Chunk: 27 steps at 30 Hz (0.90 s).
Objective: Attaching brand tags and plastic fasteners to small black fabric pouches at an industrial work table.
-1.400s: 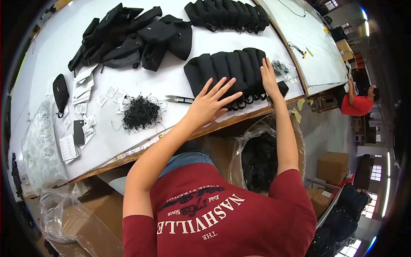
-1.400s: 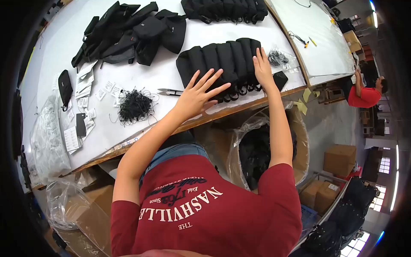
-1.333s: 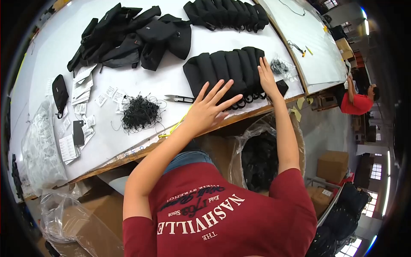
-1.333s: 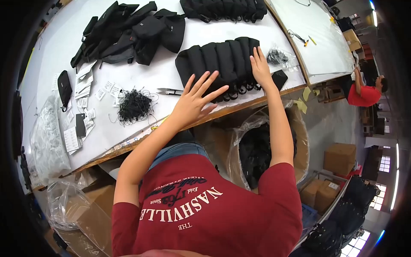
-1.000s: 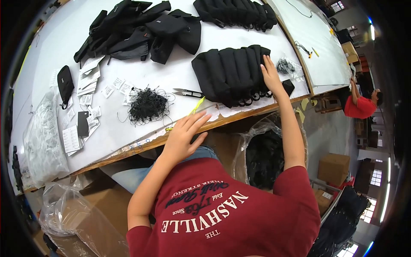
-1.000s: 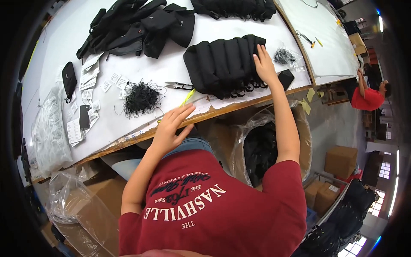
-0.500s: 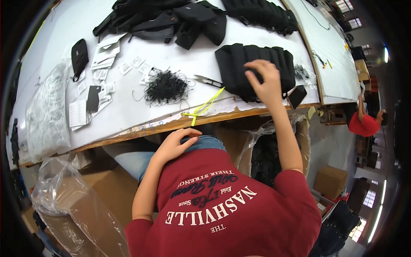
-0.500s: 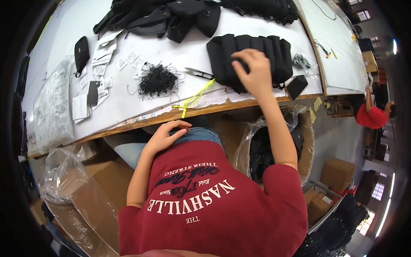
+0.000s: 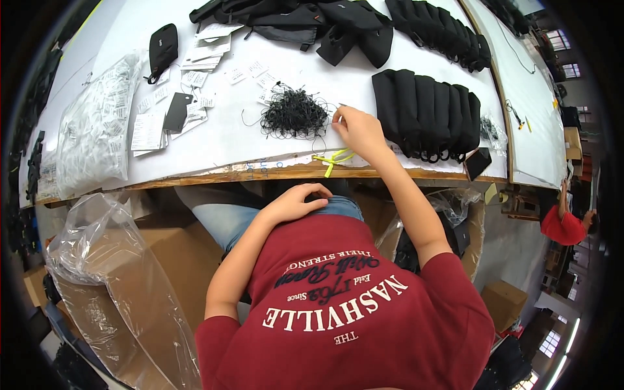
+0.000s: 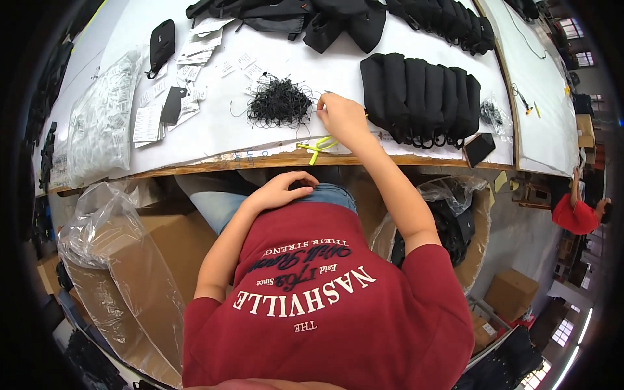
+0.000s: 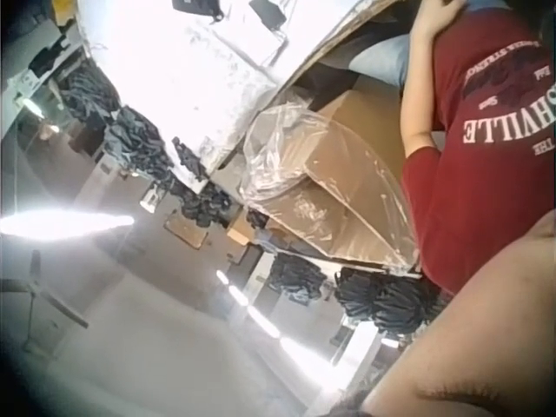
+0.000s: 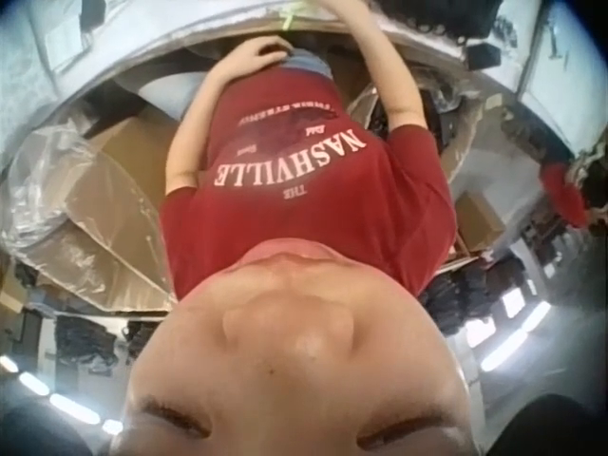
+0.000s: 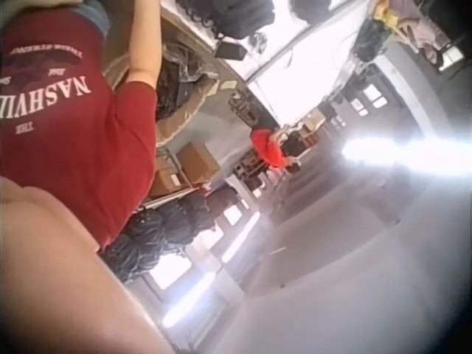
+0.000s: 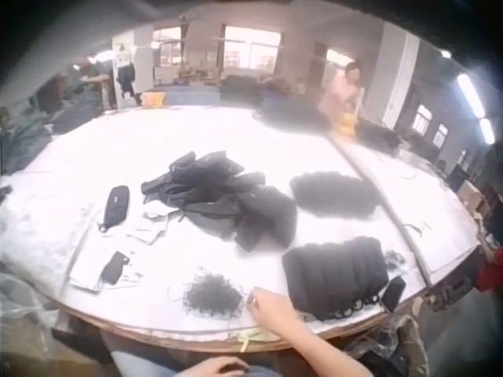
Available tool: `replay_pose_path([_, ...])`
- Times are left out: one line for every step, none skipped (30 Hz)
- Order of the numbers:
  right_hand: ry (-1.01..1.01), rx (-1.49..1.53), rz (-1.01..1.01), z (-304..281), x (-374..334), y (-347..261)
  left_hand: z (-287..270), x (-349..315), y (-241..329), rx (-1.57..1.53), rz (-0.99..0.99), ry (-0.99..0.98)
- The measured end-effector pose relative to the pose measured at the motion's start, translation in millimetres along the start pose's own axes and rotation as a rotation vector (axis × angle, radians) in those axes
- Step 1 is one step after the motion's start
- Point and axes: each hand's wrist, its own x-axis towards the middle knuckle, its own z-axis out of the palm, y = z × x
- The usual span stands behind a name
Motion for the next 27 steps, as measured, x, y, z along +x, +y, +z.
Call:
replay_pose_path([-0.003,0.001,-0.003,-4,0,-2,0,-1,2,-0.011,0.006,0.008])
replay_pose_path([0.033,0.137,0.012,-11,0,-4,-1,-4,4,-0.013,0.004,0.011])
replay_pose_path([0.068,0.272,0.027,-23,3,-9,-6,-6,14,0.012,0.024,0.053])
replay_pose_path([0.159,0.404,-0.001,-36,3,-14,-11,-12,26,0.037,0.041,0.086])
replay_pose_path([0.164,0.459,0.037,-49,6,-17,-22,-17,39,0.012,0.08,0.179])
replay_pose_path([0.198,0.649,0.003,-61,8,-25,-33,-25,50,-0.059,0.088,0.267])
replay_pose_path([0.235,0.831,-0.028,-71,9,-28,-43,-32,56,-0.115,0.1,0.407])
replay_pose_path([0.246,0.887,-0.109,-77,13,-25,-61,-36,66,-0.05,0.093,0.496])
replay_pose_path([0.256,0.944,-0.196,-82,18,-24,-80,-42,70,0.069,0.104,0.616])
replay_pose_path([0.25,1.074,-0.176,-87,23,-33,-101,-50,65,0.112,0.142,0.753])
replay_pose_path([0.256,1.249,-0.176,-88,28,-39,-122,-58,57,0.207,0.12,0.933])
replay_pose_path([0.263,1.401,-0.222,-89,35,-38,-146,-64,52,0.412,0.19,1.111])
replay_pose_path([0.261,1.558,-0.266,-90,41,-35,-169,-73,41,0.463,0.098,1.25])
replay_pose_path([0.228,1.648,-0.296,-94,45,-35,-190,-86,32,0.685,0.0,1.365])
replay_pose_path([0.286,1.665,-0.259,-98,50,-43,-212,-99,15,0.873,-0.121,1.431])
replay_pose_path([0.229,1.549,-0.267,-101,53,-45,-227,-108,-3,0.99,-0.242,1.452])
replay_pose_path([0.183,1.429,-0.277,-104,56,-47,-239,-114,-16,1.105,-0.361,1.461])
replay_pose_path([0.137,1.291,-0.194,-104,57,-55,-247,-118,-23,1.117,-0.377,1.472])
replay_pose_path([0.124,1.305,-0.207,-105,59,-59,-252,-121,-26,1.047,-0.497,1.346])
replay_pose_path([0.192,1.262,-0.264,-106,61,-61,-254,-126,-30,0.969,-0.61,1.219])
replay_pose_path([0.26,1.219,-0.325,-108,64,-65,-254,-127,-37,0.975,-0.623,1.24])
replay_pose_path([0.385,1.217,-0.399,-114,62,-72,-249,-126,-43,1.089,-0.566,1.261])
replay_pose_path([0.459,1.282,-0.467,-118,64,-75,-247,-126,-48,1.204,-0.507,1.278])
replay_pose_path([0.469,1.22,-0.465,-123,63,-78,-249,-124,-45,1.133,-0.519,1.254])
replay_pose_path([0.479,1.157,-0.463,-125,63,-80,-249,-125,-43,1.136,-0.526,1.263])
replay_pose_path([0.377,1.027,-0.402,-121,67,-79,-250,-127,-41,1.095,-0.543,1.277])
replay_pose_path([0.196,0.877,-0.35,-117,73,-76,-252,-126,-38,1.056,-0.551,1.288])
